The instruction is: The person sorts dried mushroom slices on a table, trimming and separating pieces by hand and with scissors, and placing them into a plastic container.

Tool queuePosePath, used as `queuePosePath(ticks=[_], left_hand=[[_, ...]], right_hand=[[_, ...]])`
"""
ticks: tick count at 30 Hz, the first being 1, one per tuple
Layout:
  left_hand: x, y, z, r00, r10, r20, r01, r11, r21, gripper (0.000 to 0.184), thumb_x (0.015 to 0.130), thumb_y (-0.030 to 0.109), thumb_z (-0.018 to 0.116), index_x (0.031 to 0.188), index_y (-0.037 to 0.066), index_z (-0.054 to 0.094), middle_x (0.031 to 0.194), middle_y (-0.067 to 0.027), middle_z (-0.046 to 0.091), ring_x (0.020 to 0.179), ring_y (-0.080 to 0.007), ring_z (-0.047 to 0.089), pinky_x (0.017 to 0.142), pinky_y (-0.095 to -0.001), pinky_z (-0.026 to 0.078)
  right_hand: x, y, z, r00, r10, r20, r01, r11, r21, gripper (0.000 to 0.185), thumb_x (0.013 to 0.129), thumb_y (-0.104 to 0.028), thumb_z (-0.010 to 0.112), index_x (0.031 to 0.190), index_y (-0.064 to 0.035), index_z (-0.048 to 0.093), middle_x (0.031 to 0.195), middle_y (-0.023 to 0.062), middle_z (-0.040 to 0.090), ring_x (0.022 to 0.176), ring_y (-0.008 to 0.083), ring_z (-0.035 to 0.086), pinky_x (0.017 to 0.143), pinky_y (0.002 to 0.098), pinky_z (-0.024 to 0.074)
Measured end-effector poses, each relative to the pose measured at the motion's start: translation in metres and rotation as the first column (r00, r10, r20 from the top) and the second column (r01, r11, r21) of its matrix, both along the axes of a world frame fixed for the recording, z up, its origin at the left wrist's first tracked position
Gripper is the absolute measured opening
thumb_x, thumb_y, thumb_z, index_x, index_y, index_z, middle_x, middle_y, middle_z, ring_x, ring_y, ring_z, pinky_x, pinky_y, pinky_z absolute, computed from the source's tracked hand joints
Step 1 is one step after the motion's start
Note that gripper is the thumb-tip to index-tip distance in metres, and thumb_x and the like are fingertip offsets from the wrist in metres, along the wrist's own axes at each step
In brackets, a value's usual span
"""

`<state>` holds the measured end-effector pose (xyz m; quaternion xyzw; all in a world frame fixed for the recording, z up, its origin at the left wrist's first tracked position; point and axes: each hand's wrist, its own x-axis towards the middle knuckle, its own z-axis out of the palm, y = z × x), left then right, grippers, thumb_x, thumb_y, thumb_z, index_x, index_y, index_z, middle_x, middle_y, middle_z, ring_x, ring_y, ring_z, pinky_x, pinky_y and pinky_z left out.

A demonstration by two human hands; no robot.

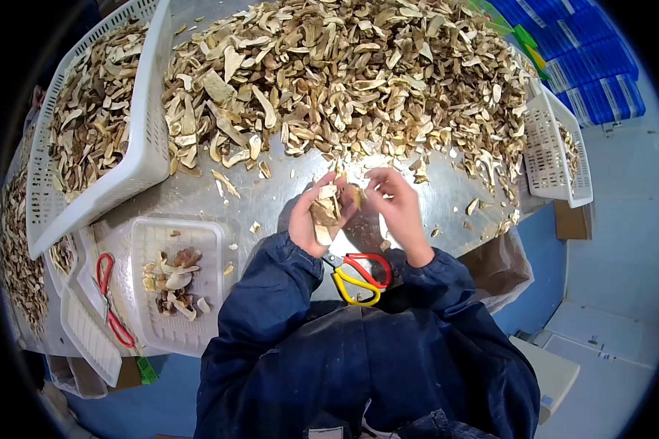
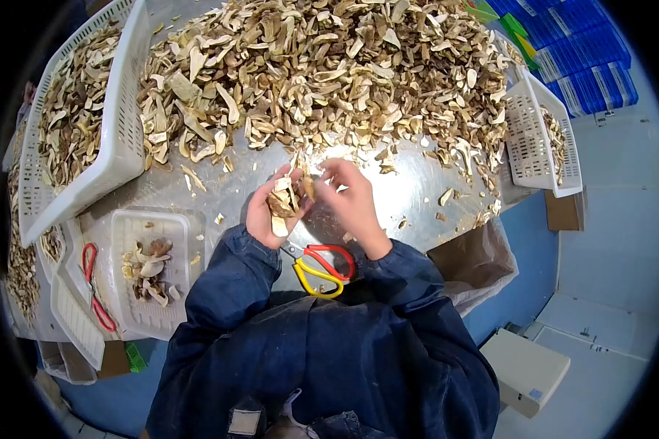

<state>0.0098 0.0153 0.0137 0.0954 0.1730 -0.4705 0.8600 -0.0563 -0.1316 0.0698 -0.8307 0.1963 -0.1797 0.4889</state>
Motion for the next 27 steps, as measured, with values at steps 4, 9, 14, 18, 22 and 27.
queuePosePath(ticks=[4,9,14,18,22,27], left_hand=[[-0.005,-0.002,-0.007,0.999,-0.041,-0.02,0.041,0.999,-0.003,0.035,0.093,0.02,0.044,0.126,0.01,0.045,0.117,-0.0076,0.055,0.102,-0.0243,0.058,0.092,-0.0446,0.045],[-0.005,-0.001,-0.019,0.996,-0.086,0.01,0.086,0.991,-0.099,0.033,0.092,0.018,0.048,0.124,0.009,0.047,0.104,-0.0062,0.055,0.088,-0.0209,0.059,0.078,-0.0368,0.052],[-0.007,-0.002,-0.018,0.995,-0.094,0.044,0.096,0.995,-0.031,0.034,0.092,0.018,0.051,0.123,0.007,0.046,0.1,-0.0055,0.053,0.086,-0.0184,0.058,0.075,-0.0343,0.053],[-0.009,-0.004,-0.008,0.987,-0.114,0.113,0.106,0.992,0.073,0.036,0.093,0.02,0.052,0.125,0.007,0.044,0.101,-0.0057,0.053,0.085,-0.0157,0.058,0.072,-0.0325,0.053],[-0.013,-0.004,-0.015,0.959,-0.136,0.25,0.112,0.988,0.108,0.031,0.093,0.02,0.054,0.121,0.008,0.045,0.097,-0.0051,0.056,0.082,-0.0143,0.059,0.069,-0.0296,0.053],[-0.013,-0.005,-0.008,0.959,-0.15,0.242,0.102,0.974,0.202,0.022,0.09,0.015,0.057,0.11,0.009,0.049,0.09,-0.0043,0.057,0.071,-0.0138,0.059,0.061,-0.0262,0.051]], right_hand=[[0.007,-0.065,-0.023,0.991,-0.134,-0.013,0.126,0.958,-0.257,0.019,0.08,-0.007,0.059,0.097,-0.0034,0.063,0.082,0.0095,0.06,0.068,0.0209,0.057,0.063,0.0308,0.0463],[0.022,-0.07,-0.026,0.949,-0.034,-0.313,-0.182,0.753,-0.633,0.017,0.078,-0.01,0.061,0.094,-0.0074,0.065,0.085,0.0138,0.056,0.078,0.0324,0.058,0.066,0.0395,0.0467],[0.023,-0.074,-0.022,0.944,0.076,-0.32,-0.229,0.851,-0.472,0.012,0.08,-0.011,0.06,0.09,-0.0046,0.06,0.08,0.0085,0.057,0.073,0.0225,0.06,0.059,0.0336,0.0445],[0.017,-0.055,0.006,0.915,0.277,-0.292,-0.215,0.95,0.228,0.01,0.084,-0.011,0.056,0.089,-0.0027,0.057,0.075,0.0029,0.061,0.062,0.009,0.057,0.05,0.0239,0.0414],[0.002,-0.011,0.008,0.911,0.299,-0.285,-0.24,0.944,0.226,0.014,0.084,-0.012,0.061,0.094,-0.0034,0.054,0.065,0.0027,0.059,0.055,0.0086,0.056,0.049,0.0222,0.0414],[-0.011,0.018,0.017,0.934,0.258,-0.246,-0.255,0.966,0.044,0.022,0.083,-0.013,0.064,0.099,-0.0037,0.052,0.062,0.0104,0.059,0.054,0.0201,0.059,0.051,0.03,0.0438]])
